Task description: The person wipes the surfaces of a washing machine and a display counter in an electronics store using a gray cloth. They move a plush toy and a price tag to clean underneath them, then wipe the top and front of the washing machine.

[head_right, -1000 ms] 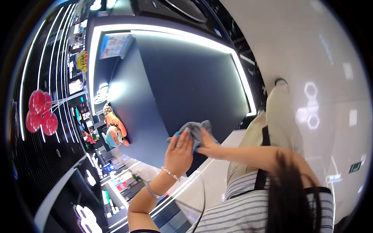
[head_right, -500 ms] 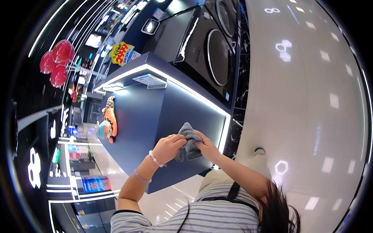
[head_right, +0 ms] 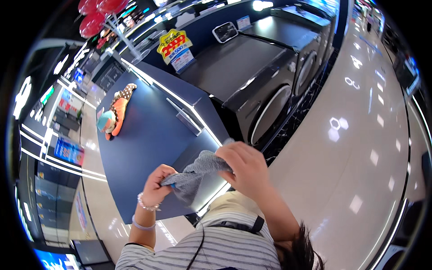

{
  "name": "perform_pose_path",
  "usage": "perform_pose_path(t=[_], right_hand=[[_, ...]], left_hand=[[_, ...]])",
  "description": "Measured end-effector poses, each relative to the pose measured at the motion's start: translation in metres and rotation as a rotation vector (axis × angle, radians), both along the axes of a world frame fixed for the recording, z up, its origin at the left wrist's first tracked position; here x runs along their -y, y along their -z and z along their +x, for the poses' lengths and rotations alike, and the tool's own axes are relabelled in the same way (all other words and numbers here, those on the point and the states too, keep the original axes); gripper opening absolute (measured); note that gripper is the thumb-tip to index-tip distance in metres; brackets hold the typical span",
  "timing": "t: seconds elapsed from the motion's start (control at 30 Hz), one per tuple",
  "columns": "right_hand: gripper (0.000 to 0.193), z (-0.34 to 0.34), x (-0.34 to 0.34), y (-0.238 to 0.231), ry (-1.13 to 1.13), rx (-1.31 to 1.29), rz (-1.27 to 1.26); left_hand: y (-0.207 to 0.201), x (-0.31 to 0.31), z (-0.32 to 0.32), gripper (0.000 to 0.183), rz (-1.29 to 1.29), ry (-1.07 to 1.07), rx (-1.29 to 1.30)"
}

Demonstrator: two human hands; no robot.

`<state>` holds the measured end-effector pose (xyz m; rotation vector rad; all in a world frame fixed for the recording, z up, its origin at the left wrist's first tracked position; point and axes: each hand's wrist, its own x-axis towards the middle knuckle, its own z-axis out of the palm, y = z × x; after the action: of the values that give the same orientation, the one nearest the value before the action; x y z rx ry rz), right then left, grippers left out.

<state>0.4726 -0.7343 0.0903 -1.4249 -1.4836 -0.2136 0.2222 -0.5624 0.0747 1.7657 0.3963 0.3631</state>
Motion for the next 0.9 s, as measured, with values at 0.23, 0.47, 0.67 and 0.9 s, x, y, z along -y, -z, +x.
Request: perform_pose_path(t=[0.23, 0.47, 0.67, 0.9], right_hand=[[0.032, 0.103, -0.089, -0.048, -0.143, 0.109, 0.495], [0.03, 0.166, -0.152, 0.055, -0.553, -0.485, -0.334], [0.048, 0.156, -0.195, 0.077, -0.869, -0.931, -0.73], [0.073, 0.15, -0.206, 0.093, -1.219, -0.845, -0.826]], left_hand=[[-0.098, -0.031, 0.092, 0.03, 0.909, -0.603, 0.52], [-0.082, -0.042, 0.168, 0.024, 0.887, -0.289, -0.087], [-0.07, -0.018, 0.228, 0.041, 0.787, -0.825, -0.558], [-0.053, 0.0, 0.28, 0.057, 1.096, -0.979, -0.998]])
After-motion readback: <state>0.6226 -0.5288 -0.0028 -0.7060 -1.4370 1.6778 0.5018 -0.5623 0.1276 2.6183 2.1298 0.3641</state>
